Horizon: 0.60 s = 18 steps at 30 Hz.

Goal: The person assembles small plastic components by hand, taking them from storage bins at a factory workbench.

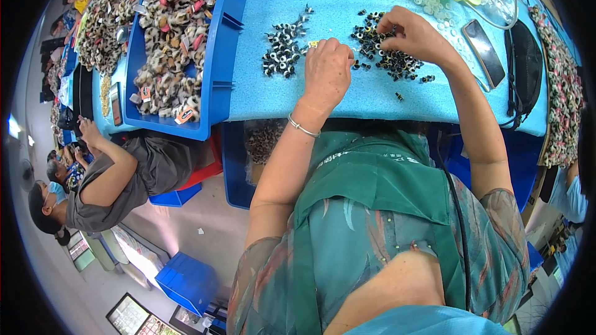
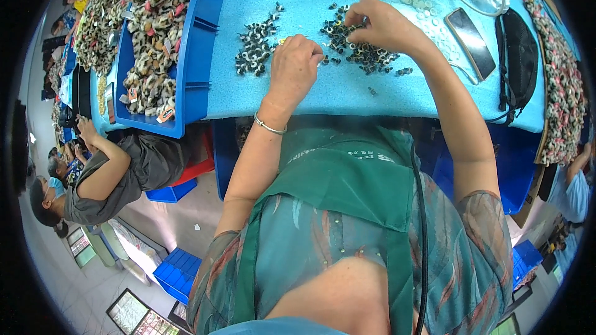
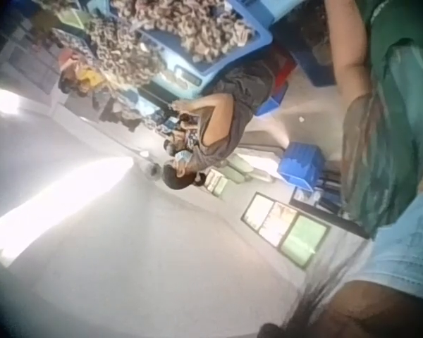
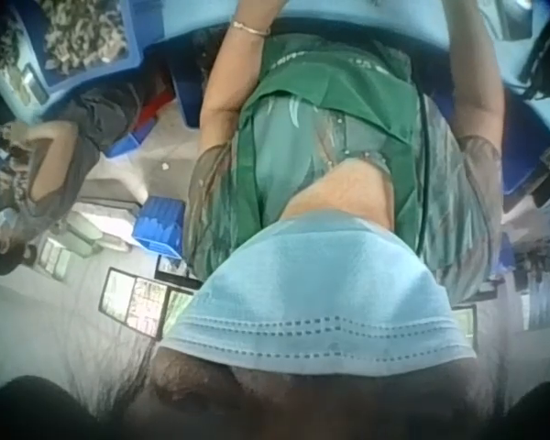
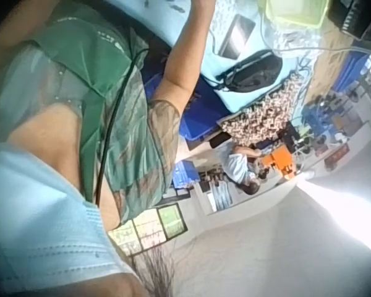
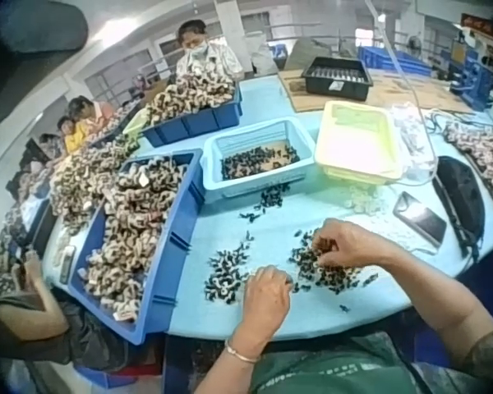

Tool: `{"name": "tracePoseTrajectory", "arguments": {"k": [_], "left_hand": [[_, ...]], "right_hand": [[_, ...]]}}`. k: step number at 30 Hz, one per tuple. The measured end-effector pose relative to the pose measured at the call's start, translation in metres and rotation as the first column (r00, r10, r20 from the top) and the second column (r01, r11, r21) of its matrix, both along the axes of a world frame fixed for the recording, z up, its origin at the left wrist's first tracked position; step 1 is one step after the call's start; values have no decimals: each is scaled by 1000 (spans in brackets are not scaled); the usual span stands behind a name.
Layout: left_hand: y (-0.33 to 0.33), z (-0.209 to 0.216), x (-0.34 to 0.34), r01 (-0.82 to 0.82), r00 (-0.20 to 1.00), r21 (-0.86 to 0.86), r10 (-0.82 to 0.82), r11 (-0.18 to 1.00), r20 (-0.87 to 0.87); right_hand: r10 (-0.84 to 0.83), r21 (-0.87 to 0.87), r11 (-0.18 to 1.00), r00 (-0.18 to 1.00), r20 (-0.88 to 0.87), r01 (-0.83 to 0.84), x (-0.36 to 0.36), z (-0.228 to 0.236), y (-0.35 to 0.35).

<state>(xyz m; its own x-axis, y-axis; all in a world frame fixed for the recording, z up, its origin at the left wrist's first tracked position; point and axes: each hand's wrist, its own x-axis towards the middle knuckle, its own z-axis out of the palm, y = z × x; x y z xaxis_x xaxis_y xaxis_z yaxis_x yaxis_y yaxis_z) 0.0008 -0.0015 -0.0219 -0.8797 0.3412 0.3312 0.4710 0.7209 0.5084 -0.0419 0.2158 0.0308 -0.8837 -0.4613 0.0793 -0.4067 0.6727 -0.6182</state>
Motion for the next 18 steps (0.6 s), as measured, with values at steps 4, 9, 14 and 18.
{"name": "tracePoseTrajectory", "arguments": {"k": [4, 9, 14, 18], "left_hand": [[3, -4, 1, 7, 999, -64, -10, 998, -51], [1, -4, 2, -51, 996, 145, 60, 988, -61], [-10, 10, 9, -266, 932, 578, 52, 772, 359], [-14, 18, 10, -363, 885, 839, -131, 406, 446]], "right_hand": [[-95, -105, 991, 986, -134, 81, -53, -18, -32], [-159, -129, 983, 949, -274, 128, -113, -52, -73], [-84, -367, 925, 888, -453, -100, -101, -55, -76], [-95, -385, 918, 995, 9, 91, -81, -41, -66]]}}
